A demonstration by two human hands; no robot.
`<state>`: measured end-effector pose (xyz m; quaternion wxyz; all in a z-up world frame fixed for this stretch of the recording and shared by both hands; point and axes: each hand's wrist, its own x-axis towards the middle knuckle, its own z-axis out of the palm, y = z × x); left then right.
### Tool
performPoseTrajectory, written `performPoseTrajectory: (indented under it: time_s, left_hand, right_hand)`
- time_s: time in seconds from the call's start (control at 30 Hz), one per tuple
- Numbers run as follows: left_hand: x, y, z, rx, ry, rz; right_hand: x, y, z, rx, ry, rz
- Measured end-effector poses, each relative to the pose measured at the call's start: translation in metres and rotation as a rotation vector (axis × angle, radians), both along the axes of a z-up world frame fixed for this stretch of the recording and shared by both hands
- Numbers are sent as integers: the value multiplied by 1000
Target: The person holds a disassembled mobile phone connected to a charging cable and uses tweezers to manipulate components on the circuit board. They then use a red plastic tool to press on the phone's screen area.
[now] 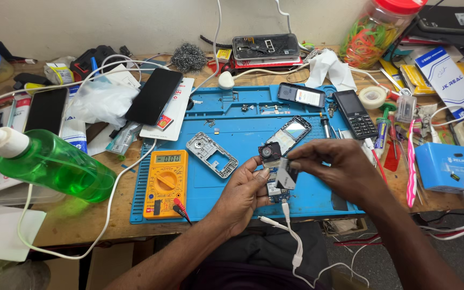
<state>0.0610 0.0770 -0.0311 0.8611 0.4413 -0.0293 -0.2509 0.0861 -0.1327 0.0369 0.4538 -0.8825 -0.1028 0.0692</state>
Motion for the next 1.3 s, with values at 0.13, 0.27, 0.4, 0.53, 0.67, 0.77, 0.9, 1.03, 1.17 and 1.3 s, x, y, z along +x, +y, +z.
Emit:
performPoseTrajectory:
  time_s: [0.13,0.27,0.4,0.53,0.67,0.77,0.9,1.03,1.17,1.3]
  left_hand:
    - [0,5,1,15,17,-43]
    - [0,7,3,-30,47,-50]
    - [1,8,2,-34,51,-54]
    - [1,8,1,-31,65,-54]
    - [1,9,2,-30,61,-58]
    - [1,10,4,-41,77,-64]
    - [1,10,6,-41,87,-58]
    - [1,11,7,-49,92,-54]
    - [1,12,5,-87,89,-55]
    - [0,11,5,-67,58,-56]
  right_hand:
    - [18,12,-8,109,3,148]
    - [25,14,-15,107,49,187]
    - [30,9,-25,256,141,202]
    - [33,6,-30,325,199,213]
    - [31,9,-27,241,170,193]
    - [26,12,-23,158,109,190]
    - [21,16,-17,156,23,225]
    - [18,19,-11,-72,-59,219]
    - [17,19,-13,-85,-97,262]
    - [17,19,-14,-94,-54,250]
